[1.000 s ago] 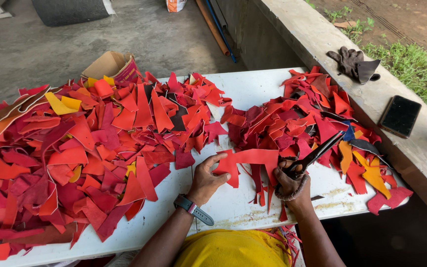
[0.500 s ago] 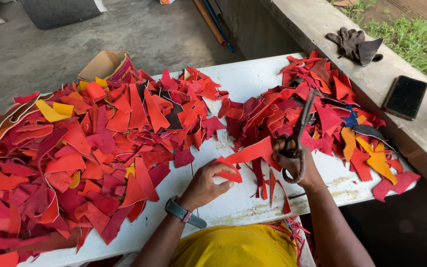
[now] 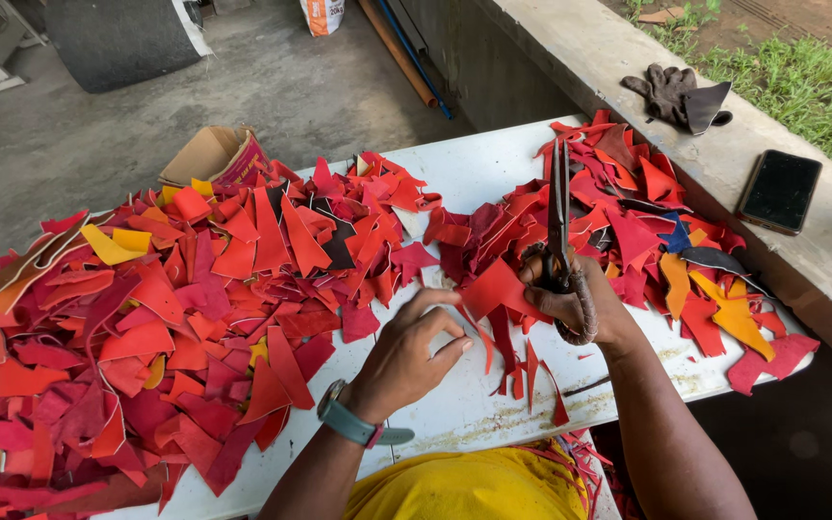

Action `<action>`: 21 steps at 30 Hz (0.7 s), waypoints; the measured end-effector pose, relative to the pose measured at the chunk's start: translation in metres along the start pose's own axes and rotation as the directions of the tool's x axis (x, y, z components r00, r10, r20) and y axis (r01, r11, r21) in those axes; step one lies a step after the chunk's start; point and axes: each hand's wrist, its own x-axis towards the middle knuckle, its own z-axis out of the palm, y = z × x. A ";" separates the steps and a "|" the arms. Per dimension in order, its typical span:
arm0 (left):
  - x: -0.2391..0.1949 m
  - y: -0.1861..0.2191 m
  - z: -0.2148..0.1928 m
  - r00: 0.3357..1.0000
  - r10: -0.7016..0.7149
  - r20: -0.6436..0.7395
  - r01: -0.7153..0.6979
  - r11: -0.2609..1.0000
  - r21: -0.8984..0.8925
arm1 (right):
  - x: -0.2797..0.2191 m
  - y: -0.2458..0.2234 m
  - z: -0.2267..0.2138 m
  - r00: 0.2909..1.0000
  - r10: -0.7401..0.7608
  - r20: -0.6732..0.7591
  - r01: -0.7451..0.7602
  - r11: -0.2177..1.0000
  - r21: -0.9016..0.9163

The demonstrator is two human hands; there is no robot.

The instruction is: The person uses shears to cut red and orange fabric pieces into smaller strips on a white table. The person repeatedly picks up fabric pieces, cuts them, and places the cut pieces back on the table.

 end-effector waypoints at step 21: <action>0.024 -0.053 0.012 0.983 -0.161 -0.083 0.116 0.913 -0.390 | -0.069 0.012 0.053 0.989 -0.057 -0.139 0.102 0.935 0.341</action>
